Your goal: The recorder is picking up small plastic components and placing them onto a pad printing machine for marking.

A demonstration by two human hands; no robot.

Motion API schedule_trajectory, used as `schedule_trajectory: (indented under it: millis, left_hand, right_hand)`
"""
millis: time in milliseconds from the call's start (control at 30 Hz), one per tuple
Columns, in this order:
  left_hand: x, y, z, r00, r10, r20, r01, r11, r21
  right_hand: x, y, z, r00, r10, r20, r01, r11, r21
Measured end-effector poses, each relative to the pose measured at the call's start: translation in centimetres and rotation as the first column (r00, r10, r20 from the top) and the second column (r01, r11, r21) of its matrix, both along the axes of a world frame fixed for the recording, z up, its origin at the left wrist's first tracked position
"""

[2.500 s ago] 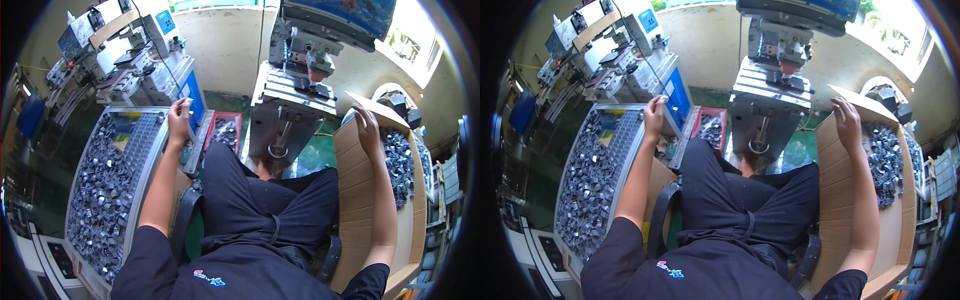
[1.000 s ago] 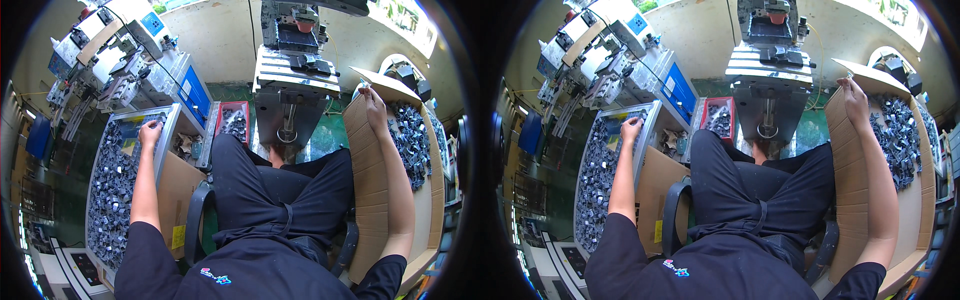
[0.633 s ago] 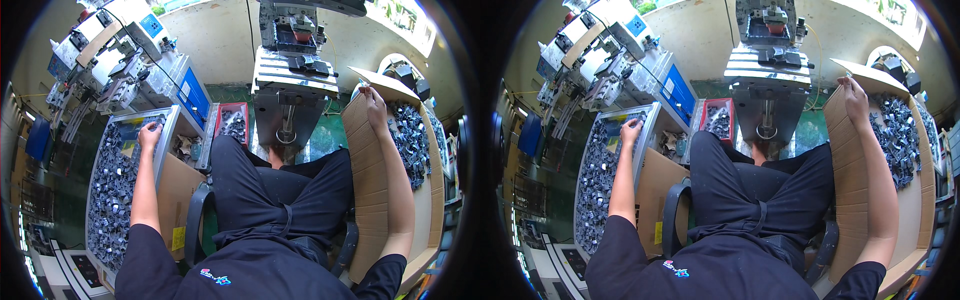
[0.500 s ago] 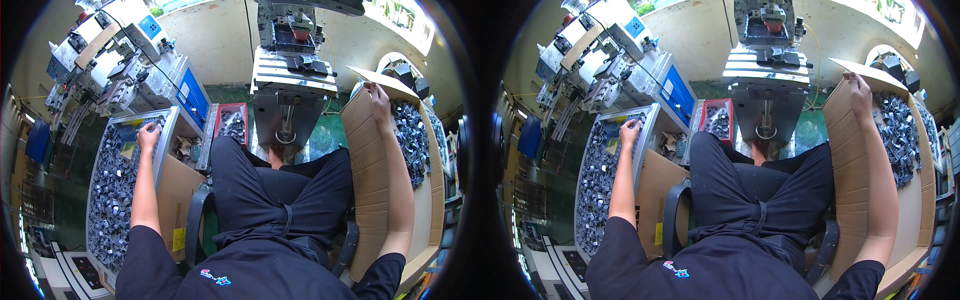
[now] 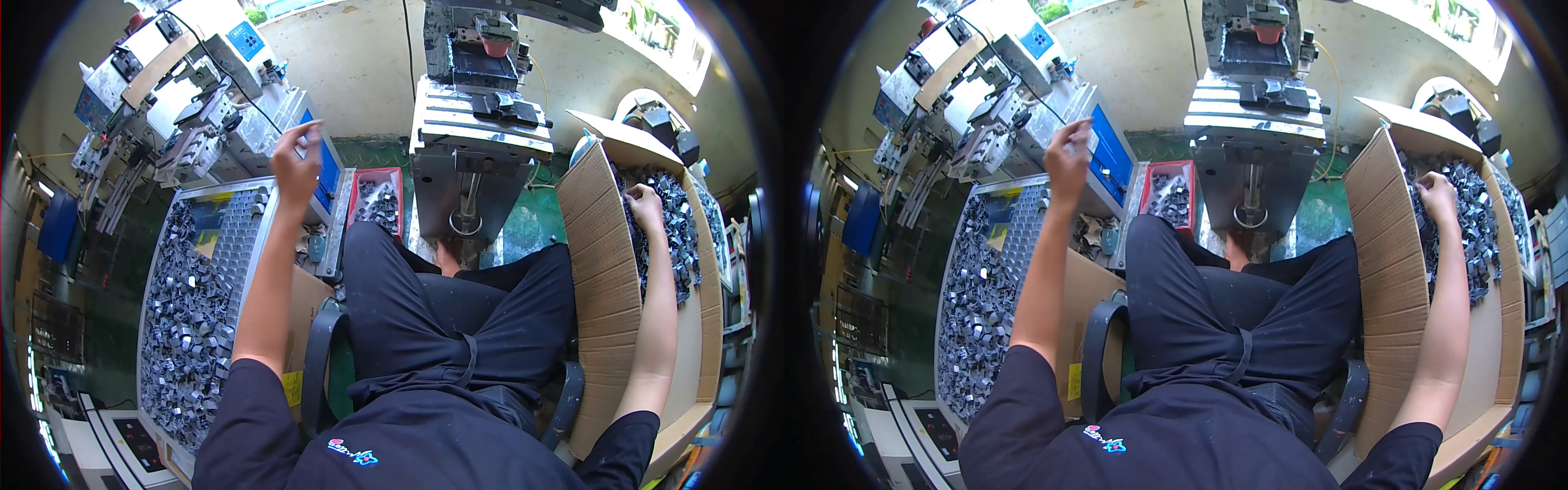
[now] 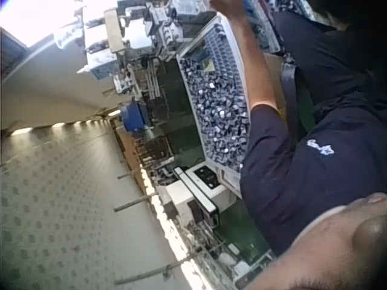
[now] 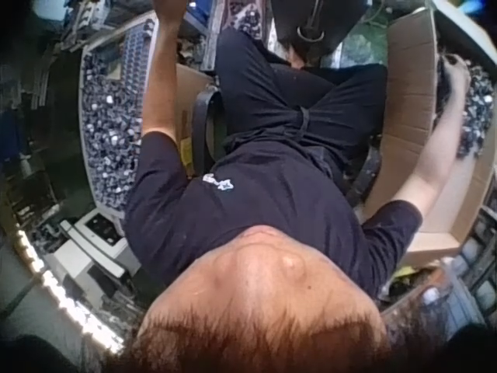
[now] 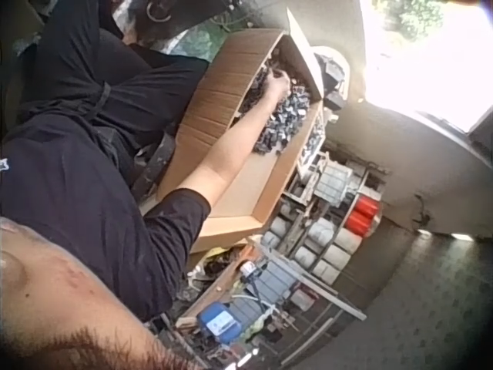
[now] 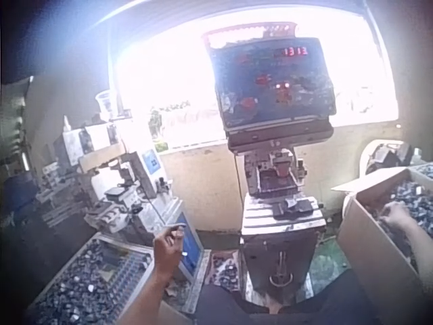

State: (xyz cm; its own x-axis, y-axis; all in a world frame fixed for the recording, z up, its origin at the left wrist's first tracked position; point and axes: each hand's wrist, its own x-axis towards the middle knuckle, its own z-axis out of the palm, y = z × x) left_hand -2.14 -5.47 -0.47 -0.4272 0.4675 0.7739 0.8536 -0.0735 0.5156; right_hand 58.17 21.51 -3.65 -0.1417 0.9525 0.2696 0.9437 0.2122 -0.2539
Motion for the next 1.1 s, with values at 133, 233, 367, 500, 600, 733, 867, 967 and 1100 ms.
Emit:
schedule_trajectory:
  millis: [133, 233, 367, 500, 600, 733, 867, 967, 1100]
  left_hand:
    - [8.6, 5.7, 3.3, 0.947, -0.29, 0.14, 0.287, 0.957, 0.038]
    - [12.9, 10.0, 5.2, 0.77, -0.534, 0.35, 0.512, 0.844, 0.16]
    - [16.0, 13.9, 7.4, 0.378, -0.604, 0.702, 0.565, 0.751, 0.342]
    - [15.3, 16.9, 5.1, 0.563, -0.536, 0.629, 0.514, 0.823, 0.242]
    - [15.4, 18.1, 2.8, 0.706, -0.553, 0.442, 0.578, 0.811, 0.091]
    - [16.6, 18.4, 2.9, 0.701, -0.559, 0.442, 0.623, 0.782, 0.001]
    - [16.2, 18.6, 2.6, 0.674, -0.557, 0.485, 0.627, 0.779, 0.022]
    - [16.4, 18.5, 2.8, 0.666, -0.563, 0.489, 0.639, 0.769, 0.014]
    - [16.3, 18.4, 2.9, 0.696, -0.579, 0.425, 0.649, 0.76, -0.028]
  right_hand:
    - [-0.1, -0.2, 0.1, 1.0, 0.018, -0.014, -0.017, 0.996, 0.082]
    - [0.8, 0.0, 0.1, 0.992, 0.028, -0.123, -0.013, 0.992, 0.126]
    - [1.4, -0.4, -0.3, 0.987, 0.139, -0.082, -0.105, 0.938, 0.331]
    - [0.5, 0.0, -1.1, 0.983, 0.122, -0.139, -0.058, 0.916, 0.396]
    - [1.0, 0.7, -2.5, 0.992, -0.036, -0.12, 0.082, 0.912, 0.402]
    - [1.1, -0.3, -2.0, 0.992, -0.078, -0.098, 0.108, 0.929, 0.355]
    - [0.9, -1.8, -1.4, 0.996, -0.087, -0.02, 0.089, 0.955, 0.285]
    - [0.9, -2.0, -1.2, 0.992, -0.039, -0.118, 0.068, 0.966, 0.251]
    - [1.0, -1.9, -2.3, 0.993, -0.052, -0.103, 0.081, 0.947, 0.31]
